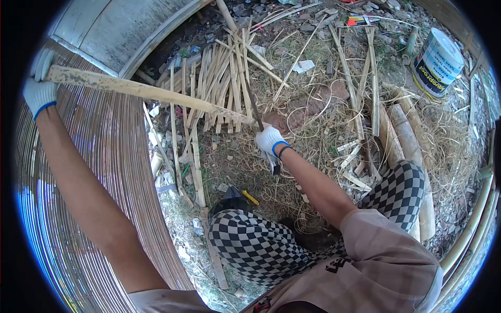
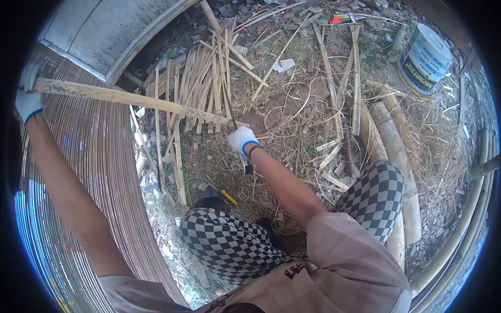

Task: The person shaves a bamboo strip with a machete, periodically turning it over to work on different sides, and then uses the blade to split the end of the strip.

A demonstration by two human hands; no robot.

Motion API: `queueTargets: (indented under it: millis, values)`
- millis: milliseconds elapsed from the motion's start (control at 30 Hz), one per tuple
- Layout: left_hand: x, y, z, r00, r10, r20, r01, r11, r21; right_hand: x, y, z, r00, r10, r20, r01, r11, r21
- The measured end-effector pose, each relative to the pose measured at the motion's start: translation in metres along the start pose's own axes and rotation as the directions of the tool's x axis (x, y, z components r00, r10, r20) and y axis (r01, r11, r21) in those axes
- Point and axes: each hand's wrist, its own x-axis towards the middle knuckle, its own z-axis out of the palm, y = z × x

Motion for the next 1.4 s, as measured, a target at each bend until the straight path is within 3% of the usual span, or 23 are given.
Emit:
queueTargets:
  millis: [33, 67, 100, 133, 200, 233, 333, 367, 467, 533, 600, 667, 733, 800, 867, 967, 1000, 1033, 1100, 1133, 1200, 1333, 1400]
  values:
    - [-0.004, 0.002, 0.030, 0.948, -0.006, 0.319, 0.087, 0.967, -0.241, -0.004, -0.003, -0.010, 0.999, 0.021, 0.027, -0.023, 0.998, 0.057]
    - [-0.005, 0.005, 0.015, 0.988, 0.000, 0.152, 0.030, 0.980, -0.196, -0.030, -0.012, -0.013, 0.990, 0.142, 0.015, -0.141, 0.961, 0.239]
    - [-0.006, 0.009, 0.000, 1.000, 0.007, -0.020, -0.009, 0.991, -0.134, -0.029, 0.002, 0.009, 0.992, 0.027, -0.124, -0.008, 0.988, 0.153]
    - [-0.001, 0.025, -0.040, 0.962, 0.035, -0.269, -0.031, 0.999, 0.018, -0.029, 0.006, 0.012, 0.990, 0.061, -0.129, -0.045, 0.991, 0.128]
    - [0.000, 0.031, -0.070, 0.848, 0.104, -0.519, 0.000, 0.980, 0.197, -0.028, 0.014, 0.017, 0.981, 0.134, -0.139, -0.123, 0.989, 0.084]
    - [-0.001, 0.027, -0.072, 0.832, 0.120, -0.542, 0.001, 0.976, 0.219, -0.015, 0.013, 0.020, 0.991, 0.083, -0.109, -0.077, 0.995, 0.058]
    - [-0.008, 0.030, -0.125, 0.934, 0.070, -0.351, -0.033, 0.993, 0.110, -0.037, -0.028, -0.024, 0.990, 0.119, 0.071, -0.131, 0.974, 0.186]
    - [-0.006, 0.037, -0.108, 0.881, 0.112, -0.461, 0.003, 0.971, 0.241, -0.047, -0.026, -0.014, 0.971, -0.112, -0.213, 0.113, 0.994, -0.008]
    - [-0.014, 0.040, -0.089, 0.818, 0.119, -0.562, 0.068, 0.951, 0.300, -0.010, 0.007, 0.018, 0.972, -0.024, -0.234, 0.010, 0.998, -0.061]
    - [-0.009, 0.039, -0.074, 0.872, 0.040, -0.488, 0.091, 0.966, 0.242, 0.028, 0.018, 0.023, 0.992, -0.101, -0.078, 0.084, 0.977, -0.198]
    - [-0.006, 0.036, -0.071, 0.915, -0.033, -0.403, 0.102, 0.983, 0.152, 0.037, 0.027, 0.025, 0.942, -0.325, 0.083, 0.318, 0.782, -0.536]
    - [-0.009, 0.029, -0.046, 0.898, 0.001, -0.440, 0.089, 0.979, 0.182, -0.002, 0.009, 0.006, 0.980, -0.069, -0.189, 0.047, 0.992, -0.119]
    - [-0.006, 0.024, -0.028, 0.887, 0.010, -0.462, 0.095, 0.974, 0.205, -0.019, 0.025, 0.004, 0.985, -0.013, -0.172, -0.014, 0.988, -0.155]
    - [-0.003, 0.017, -0.012, 0.884, 0.001, -0.468, 0.105, 0.974, 0.200, 0.003, 0.084, 0.026, 0.977, 0.198, -0.076, -0.208, 0.964, -0.164]
    - [-0.001, 0.014, 0.013, 0.903, -0.017, -0.430, 0.100, 0.980, 0.171, 0.034, 0.118, 0.040, 0.985, 0.104, 0.141, -0.055, 0.948, -0.313]
    - [-0.006, 0.011, 0.035, 0.948, -0.109, -0.299, 0.103, 0.994, -0.037, 0.028, 0.113, 0.030, 0.980, -0.086, 0.178, 0.158, 0.881, -0.446]
    - [-0.008, 0.011, 0.039, 0.957, -0.146, -0.251, 0.118, 0.985, -0.122, 0.022, 0.110, 0.028, 0.984, 0.052, 0.169, -0.016, 0.979, -0.205]
    - [-0.007, 0.012, 0.044, 0.925, -0.137, -0.354, 0.130, 0.991, -0.045, 0.011, 0.105, 0.024, 0.964, 0.179, 0.198, -0.192, 0.980, 0.049]
    - [-0.010, -0.008, 0.139, 0.710, 0.132, -0.692, 0.135, 0.938, 0.318, -0.015, 0.101, 0.021, 0.887, 0.305, 0.347, -0.444, 0.772, 0.454]
    - [-0.015, -0.004, 0.114, 0.793, 0.099, -0.601, 0.067, 0.966, 0.249, -0.032, 0.103, 0.024, 0.846, 0.307, 0.437, -0.526, 0.620, 0.582]
    - [-0.012, -0.011, 0.139, 0.701, 0.207, -0.683, 0.082, 0.927, 0.365, -0.054, 0.113, 0.044, 0.904, 0.259, 0.339, -0.423, 0.659, 0.622]
    - [0.005, -0.023, 0.159, 0.602, 0.233, -0.764, 0.108, 0.924, 0.367, -0.083, 0.106, 0.055, 0.906, 0.356, 0.228, -0.420, 0.697, 0.582]
    - [0.005, -0.031, 0.183, 0.649, 0.257, -0.716, 0.137, 0.886, 0.443, -0.056, 0.120, 0.078, 0.932, 0.347, 0.101, -0.352, 0.809, 0.471]
